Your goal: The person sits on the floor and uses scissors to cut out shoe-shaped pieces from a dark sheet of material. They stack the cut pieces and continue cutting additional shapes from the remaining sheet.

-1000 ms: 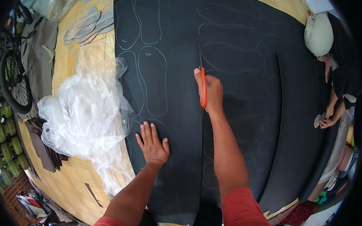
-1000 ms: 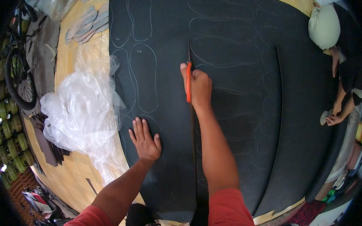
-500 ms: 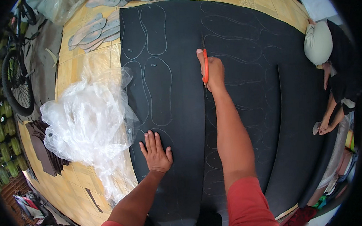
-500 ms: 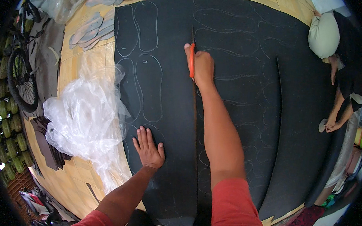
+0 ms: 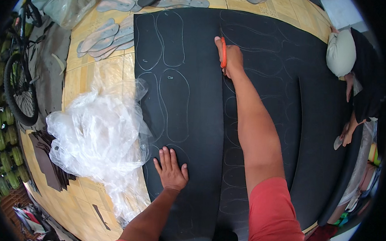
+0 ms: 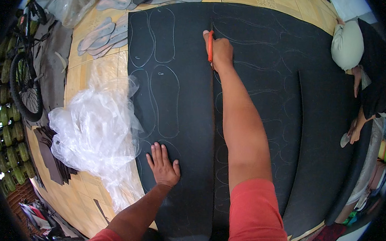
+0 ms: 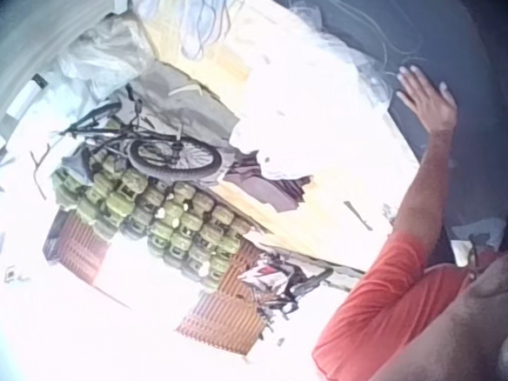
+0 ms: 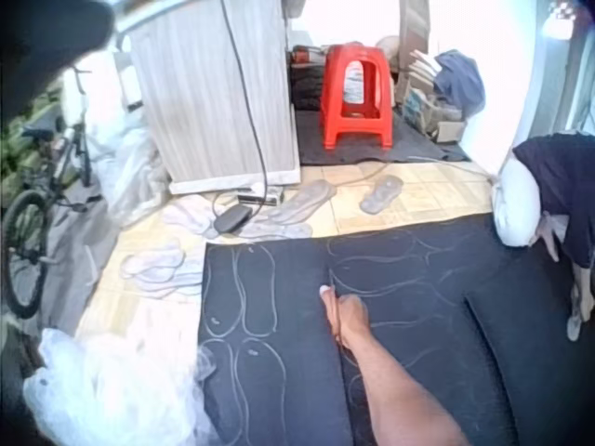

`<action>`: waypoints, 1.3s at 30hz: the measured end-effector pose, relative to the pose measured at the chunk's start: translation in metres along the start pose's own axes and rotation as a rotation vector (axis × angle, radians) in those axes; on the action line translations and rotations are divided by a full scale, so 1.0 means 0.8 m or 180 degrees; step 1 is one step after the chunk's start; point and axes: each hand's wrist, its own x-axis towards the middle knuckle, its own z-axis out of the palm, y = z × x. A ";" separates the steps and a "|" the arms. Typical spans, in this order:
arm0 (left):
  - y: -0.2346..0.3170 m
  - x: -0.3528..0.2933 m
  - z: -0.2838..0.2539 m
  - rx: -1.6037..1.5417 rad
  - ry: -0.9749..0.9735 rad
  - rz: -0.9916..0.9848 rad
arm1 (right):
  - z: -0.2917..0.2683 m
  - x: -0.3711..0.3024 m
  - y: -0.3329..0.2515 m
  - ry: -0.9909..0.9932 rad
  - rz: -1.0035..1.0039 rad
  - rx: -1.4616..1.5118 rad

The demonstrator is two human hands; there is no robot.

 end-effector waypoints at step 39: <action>-0.002 -0.004 0.001 -0.0205 0.0116 -0.0007 | 0.004 0.122 -0.019 0.0269 -0.0854 -0.0911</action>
